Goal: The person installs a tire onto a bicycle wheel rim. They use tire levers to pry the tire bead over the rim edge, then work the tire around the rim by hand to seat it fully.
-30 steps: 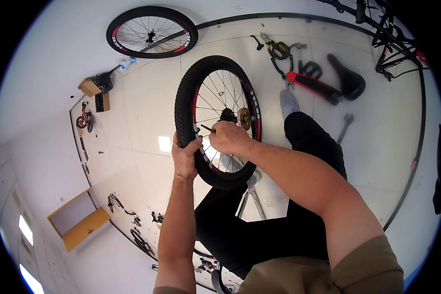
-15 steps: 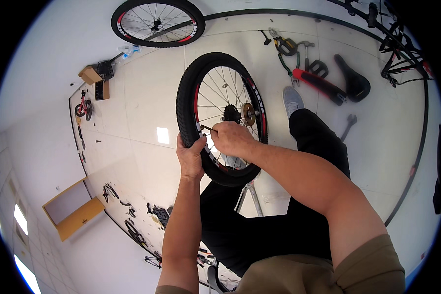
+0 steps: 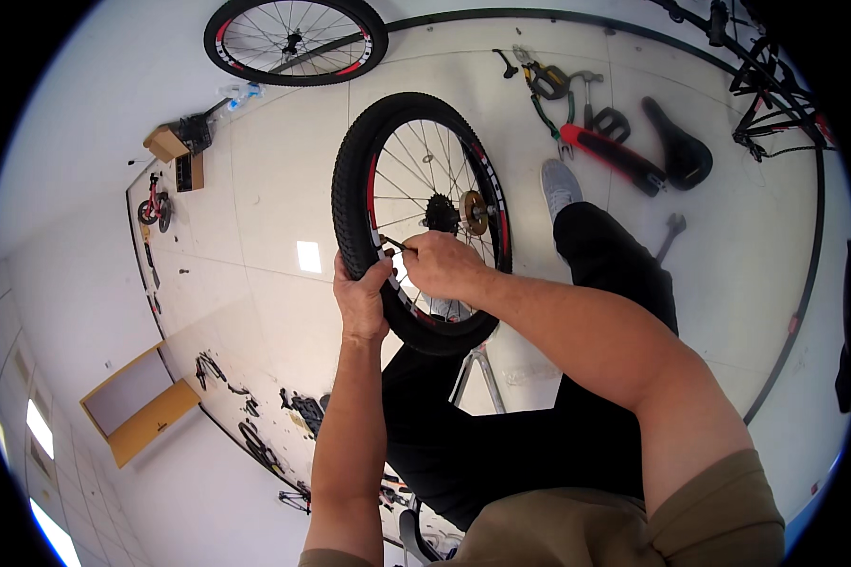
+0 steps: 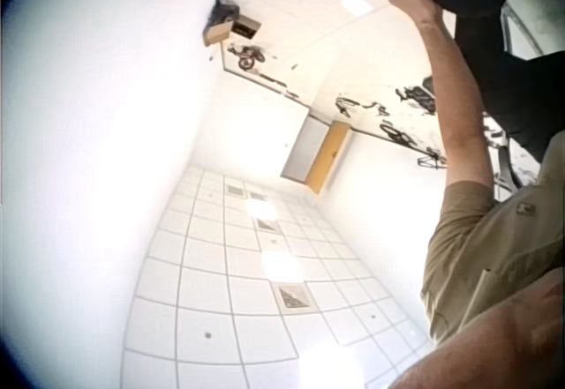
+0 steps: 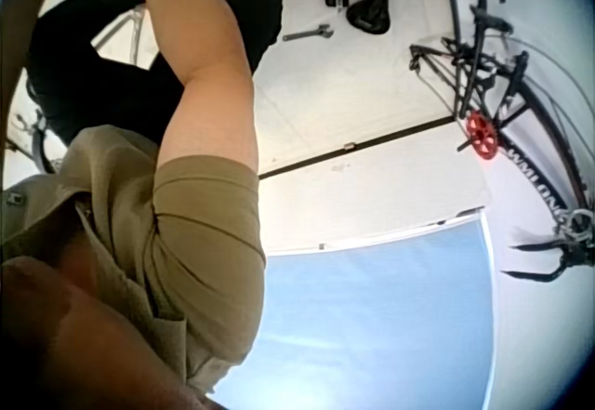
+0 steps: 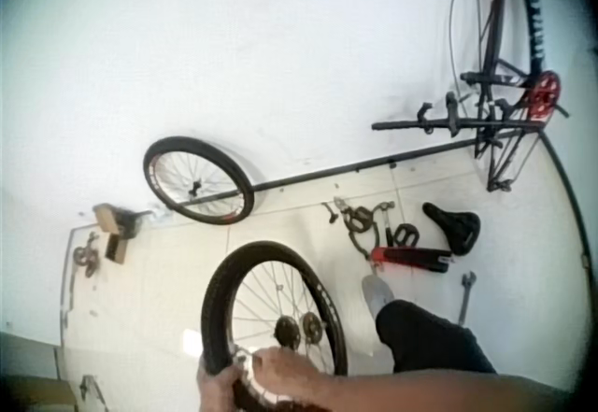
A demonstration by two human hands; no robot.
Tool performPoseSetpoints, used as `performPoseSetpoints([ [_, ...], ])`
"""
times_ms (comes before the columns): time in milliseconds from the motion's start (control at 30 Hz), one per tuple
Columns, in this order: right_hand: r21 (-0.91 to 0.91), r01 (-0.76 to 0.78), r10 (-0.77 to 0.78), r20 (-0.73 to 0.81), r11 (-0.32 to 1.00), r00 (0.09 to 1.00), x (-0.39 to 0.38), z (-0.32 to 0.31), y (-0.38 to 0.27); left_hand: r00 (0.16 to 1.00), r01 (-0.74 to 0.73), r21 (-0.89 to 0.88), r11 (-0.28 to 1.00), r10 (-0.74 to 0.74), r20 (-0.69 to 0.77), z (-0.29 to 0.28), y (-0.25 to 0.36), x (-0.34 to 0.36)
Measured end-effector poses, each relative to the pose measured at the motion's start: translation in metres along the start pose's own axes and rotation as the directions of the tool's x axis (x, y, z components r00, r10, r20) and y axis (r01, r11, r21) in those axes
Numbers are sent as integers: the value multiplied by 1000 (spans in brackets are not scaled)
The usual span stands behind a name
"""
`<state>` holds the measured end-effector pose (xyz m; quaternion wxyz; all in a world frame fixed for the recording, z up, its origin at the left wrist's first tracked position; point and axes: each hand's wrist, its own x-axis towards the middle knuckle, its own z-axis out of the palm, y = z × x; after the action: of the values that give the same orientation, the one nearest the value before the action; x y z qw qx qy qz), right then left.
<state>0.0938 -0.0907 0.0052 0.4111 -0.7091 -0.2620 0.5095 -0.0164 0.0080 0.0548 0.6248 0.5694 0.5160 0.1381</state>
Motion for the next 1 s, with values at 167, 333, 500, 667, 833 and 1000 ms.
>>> performPoseSetpoints([
  [167, 20, -13, 13, 40, 1000, 999, 2, -2, 1, 1000, -25, -19, 1000, 25, 7, -4, -5, 2],
  [333, 31, -20, 16, 97, 999, 995, 6, 1, 8, 999, -29, -18, 999, 29, 18, -8, -10, 3],
  [500, 32, 13, -15, 67, 999, 998, 3, 3, 10, 1000, -25, -24, 999, 25, 6, -11, -13, 1],
  [667, -96, 138, -132, 60, 986, 989, 13, 5, 20, 1000, -24, -63, 998, 23, -17, -2, -11, -7],
  [833, -90, 167, -162, 64, 982, 985, 4, 7, 15, 997, -54, -45, 997, 52, -61, -6, -26, -11],
  [1000, -176, 189, -172, 111, 966, 979, 1, 7, 13, 991, -75, 12, 997, 76, -112, -9, -42, -11],
])
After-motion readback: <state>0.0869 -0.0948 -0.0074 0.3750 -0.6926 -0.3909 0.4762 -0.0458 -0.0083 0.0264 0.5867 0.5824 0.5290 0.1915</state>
